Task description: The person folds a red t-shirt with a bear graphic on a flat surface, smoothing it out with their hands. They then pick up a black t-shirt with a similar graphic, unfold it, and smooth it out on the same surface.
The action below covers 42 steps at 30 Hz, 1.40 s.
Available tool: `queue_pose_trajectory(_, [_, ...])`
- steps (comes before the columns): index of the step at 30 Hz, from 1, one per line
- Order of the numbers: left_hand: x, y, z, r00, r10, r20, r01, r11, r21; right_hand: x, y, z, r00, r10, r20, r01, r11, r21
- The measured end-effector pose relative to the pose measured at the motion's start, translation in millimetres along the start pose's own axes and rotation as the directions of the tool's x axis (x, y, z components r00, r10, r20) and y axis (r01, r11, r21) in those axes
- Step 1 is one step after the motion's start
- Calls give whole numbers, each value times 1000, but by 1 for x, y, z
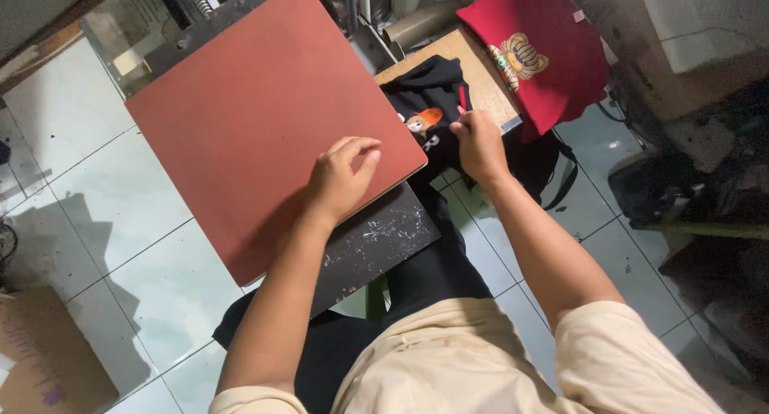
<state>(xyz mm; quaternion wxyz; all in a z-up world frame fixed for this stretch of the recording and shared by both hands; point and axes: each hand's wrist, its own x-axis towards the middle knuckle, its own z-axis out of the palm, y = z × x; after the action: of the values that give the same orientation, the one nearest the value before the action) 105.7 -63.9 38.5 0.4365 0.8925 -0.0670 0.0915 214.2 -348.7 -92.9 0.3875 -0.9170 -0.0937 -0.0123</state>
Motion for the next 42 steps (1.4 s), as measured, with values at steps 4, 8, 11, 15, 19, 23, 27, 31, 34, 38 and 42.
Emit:
queue_pose_trajectory(4, [12, 7, 37, 1000, 20, 14, -20, 1000, -17, 7, -7, -10, 995, -32, -94, 40, 996, 81])
queue_pose_trajectory(8, [37, 24, 78, 998, 40, 38, -40, 999, -11, 8, -40, -29, 967, -94, -238, 128, 983, 134])
queue_pose_trajectory(11, [49, 29, 100, 995, -58, 80, 54, 997, 53, 6, -75, -57, 925, -171, -338, 238, 957, 166])
queue_pose_trajectory(15, [49, 39, 106, 988, 57, -143, -58, 998, -5, 8, -136, -95, 884, -277, -377, 383, 892, 241])
queue_pose_trajectory(19, [51, 64, 66, 950, 71, -305, -114, 986, -125, 11, -182, -144, 830, -361, -426, 477, 854, 208])
queue_pose_trajectory(23, [42, 109, 1, 949, -147, -279, 22, 913, -407, 0, -222, -164, 883, -454, -123, 469, 833, 293])
queue_pose_trajectory(27, [22, 73, -55, 946, -47, -322, -168, 779, -604, -10, -222, -106, 888, -412, 202, 205, 751, 628])
queue_pose_trajectory(31, [-26, 62, -100, 916, -143, -374, -129, 778, -615, -12, -227, -65, 860, -359, 364, 111, 826, 552])
queue_pose_trajectory(34, [-54, 64, -140, 904, -222, -365, -43, 802, -595, -9, -255, -58, 871, -387, 302, 134, 779, 612])
queue_pose_trajectory(38, [-81, 92, -160, 818, -524, -239, 393, 811, -434, -11, -297, -54, 861, -443, 251, -115, 309, 944])
queue_pose_trajectory(42, [-99, 93, -163, 747, -606, -275, 281, 662, -695, -27, -305, -34, 744, -602, 290, -84, 347, 934])
